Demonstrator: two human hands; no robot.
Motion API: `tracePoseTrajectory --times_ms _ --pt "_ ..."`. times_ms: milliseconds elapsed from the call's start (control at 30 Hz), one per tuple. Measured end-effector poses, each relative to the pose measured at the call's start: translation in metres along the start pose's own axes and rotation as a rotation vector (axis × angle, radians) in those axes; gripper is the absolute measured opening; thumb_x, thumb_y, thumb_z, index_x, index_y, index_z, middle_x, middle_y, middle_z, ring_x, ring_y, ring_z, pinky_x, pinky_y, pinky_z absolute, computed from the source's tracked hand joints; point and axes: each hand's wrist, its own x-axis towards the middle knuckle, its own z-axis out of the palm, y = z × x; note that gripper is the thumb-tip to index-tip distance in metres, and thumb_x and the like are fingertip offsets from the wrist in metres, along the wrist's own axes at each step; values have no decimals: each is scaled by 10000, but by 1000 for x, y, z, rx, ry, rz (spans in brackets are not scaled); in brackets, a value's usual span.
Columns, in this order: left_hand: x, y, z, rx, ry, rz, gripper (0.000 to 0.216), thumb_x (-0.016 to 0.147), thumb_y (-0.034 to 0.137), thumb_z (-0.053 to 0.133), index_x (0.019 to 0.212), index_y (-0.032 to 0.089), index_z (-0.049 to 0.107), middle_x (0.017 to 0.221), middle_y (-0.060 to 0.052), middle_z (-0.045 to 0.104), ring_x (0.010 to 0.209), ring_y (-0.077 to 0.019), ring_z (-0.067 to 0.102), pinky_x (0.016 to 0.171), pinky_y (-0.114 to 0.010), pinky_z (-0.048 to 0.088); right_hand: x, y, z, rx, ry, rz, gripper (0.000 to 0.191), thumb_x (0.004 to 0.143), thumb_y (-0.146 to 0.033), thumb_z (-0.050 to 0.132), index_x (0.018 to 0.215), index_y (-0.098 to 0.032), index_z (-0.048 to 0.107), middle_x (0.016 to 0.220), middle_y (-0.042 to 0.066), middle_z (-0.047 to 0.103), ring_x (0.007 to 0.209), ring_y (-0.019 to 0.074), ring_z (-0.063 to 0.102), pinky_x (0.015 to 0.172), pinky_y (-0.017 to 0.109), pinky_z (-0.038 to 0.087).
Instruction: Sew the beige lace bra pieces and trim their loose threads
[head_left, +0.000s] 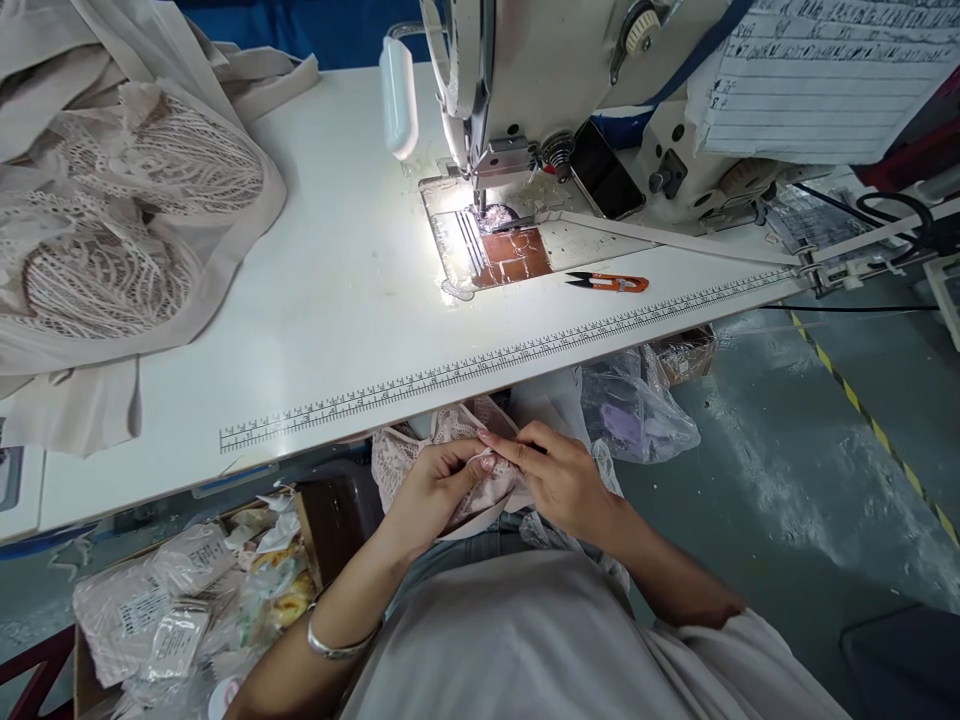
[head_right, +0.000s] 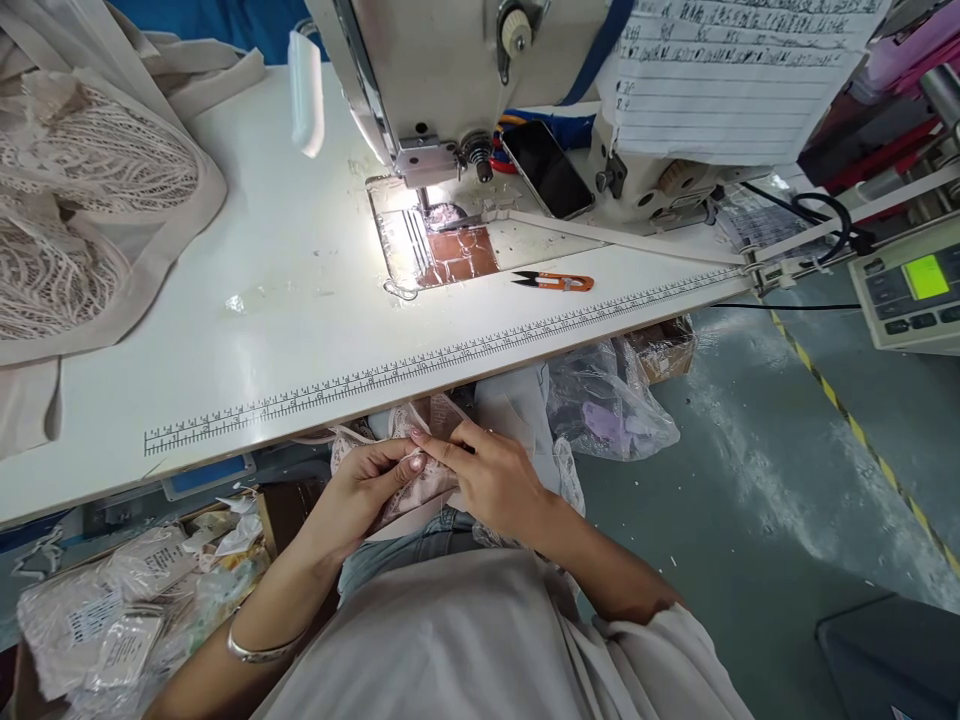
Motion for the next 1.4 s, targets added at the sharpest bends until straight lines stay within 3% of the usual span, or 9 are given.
tracePoseTrajectory --times_ms 400,567,667,800,867,1000,1167,1400 --pt "1 2 2 -266 -82 -99 334 724 437 832 880 143 796 758 -52 723 717 -159 617 733 -269 505 5 -1 -2 271 33 24 471 998 -88 402 1389 -284 578 841 3 514 704 97 519 632 189 487" --pt "-1 10 2 -245 -129 -73 308 760 446 799 840 150 785 761 -53 708 736 -171 618 771 -293 515 8 -7 3 514 41 120 368 1033 -213 417 1326 -248 637 775 0 521 645 100 495 577 216 452" --pt "-2 11 0 -173 -138 -38 319 784 453 778 747 139 739 650 -7 610 627 -116 524 640 -225 451 9 -4 1 724 100 214 342 1035 -290 432 1298 -241 646 657 -40 431 534 94 389 489 213 381" --pt "-3 5 -5 -38 -132 -58 470 799 537 727 598 135 589 538 56 375 504 -62 264 468 -193 230 12 10 -14 900 308 366 393 1058 -340 304 1308 -238 590 623 -69 270 436 89 188 393 212 263" --pt "-3 3 -7 35 -109 -58 452 827 551 683 649 142 606 544 61 355 498 -65 230 456 -200 192 13 13 -19 860 263 368 360 1054 -365 337 1200 -212 629 627 -68 285 438 84 231 411 216 285" --pt "-5 7 -6 219 -69 12 353 884 476 610 806 142 694 567 49 412 503 -80 275 464 -208 231 17 5 -18 591 103 251 188 981 -352 575 924 -189 648 760 -22 467 557 75 419 500 217 370" --pt "-6 16 -1 349 -54 100 286 907 369 551 858 137 711 598 36 477 537 -94 333 508 -209 293 21 -5 -9 360 63 121 138 955 -327 624 967 -191 641 871 0 484 595 77 433 548 226 424" --pt "-7 16 2 454 -66 120 308 915 328 492 892 121 719 623 17 511 569 -109 399 544 -213 332 23 0 -5 340 71 79 121 978 -261 582 871 -206 572 857 6 495 626 100 452 546 240 415"
